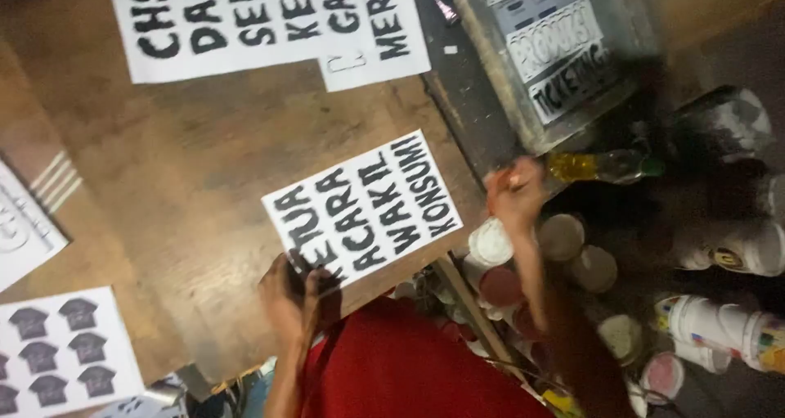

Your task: The person uses scissors to cut out printed words from a sheet of paper on a wooden table. They separate the words 'KETUA', 'ACARA', and 'WAKIL' and place them on a nearby surface. The person then picks up another sheet of paper with printed text.

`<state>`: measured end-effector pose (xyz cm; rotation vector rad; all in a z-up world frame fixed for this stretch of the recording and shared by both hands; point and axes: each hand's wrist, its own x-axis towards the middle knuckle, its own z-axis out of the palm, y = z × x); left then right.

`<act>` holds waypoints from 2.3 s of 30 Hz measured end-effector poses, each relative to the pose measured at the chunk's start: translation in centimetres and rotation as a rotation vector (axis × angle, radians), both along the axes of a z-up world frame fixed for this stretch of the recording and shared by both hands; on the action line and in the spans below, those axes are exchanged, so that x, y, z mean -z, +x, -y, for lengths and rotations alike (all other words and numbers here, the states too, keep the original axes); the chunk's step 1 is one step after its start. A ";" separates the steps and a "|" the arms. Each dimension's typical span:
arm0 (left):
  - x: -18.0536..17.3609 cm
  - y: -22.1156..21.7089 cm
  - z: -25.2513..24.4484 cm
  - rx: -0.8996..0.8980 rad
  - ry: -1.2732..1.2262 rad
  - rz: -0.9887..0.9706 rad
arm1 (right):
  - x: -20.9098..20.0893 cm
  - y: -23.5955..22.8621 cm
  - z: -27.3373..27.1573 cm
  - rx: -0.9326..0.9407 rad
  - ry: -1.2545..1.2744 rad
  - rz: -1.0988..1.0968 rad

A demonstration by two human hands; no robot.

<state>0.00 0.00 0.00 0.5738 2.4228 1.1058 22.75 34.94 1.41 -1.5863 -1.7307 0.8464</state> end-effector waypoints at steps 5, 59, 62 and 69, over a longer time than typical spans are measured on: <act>4.4 0.6 2.7 0.061 0.094 -0.271 | 10.5 -0.7 7.1 0.498 -0.412 -0.750; 3.4 5.3 -5.2 -0.562 0.395 0.774 | 6.5 2.5 32.4 -0.002 -1.113 -0.598; 5.0 5.8 -5.0 -0.560 0.399 0.689 | 7.7 1.6 31.6 0.018 -1.107 -0.605; 4.4 6.0 -5.2 -0.581 0.393 0.687 | 7.3 0.3 30.6 0.014 -1.104 -0.604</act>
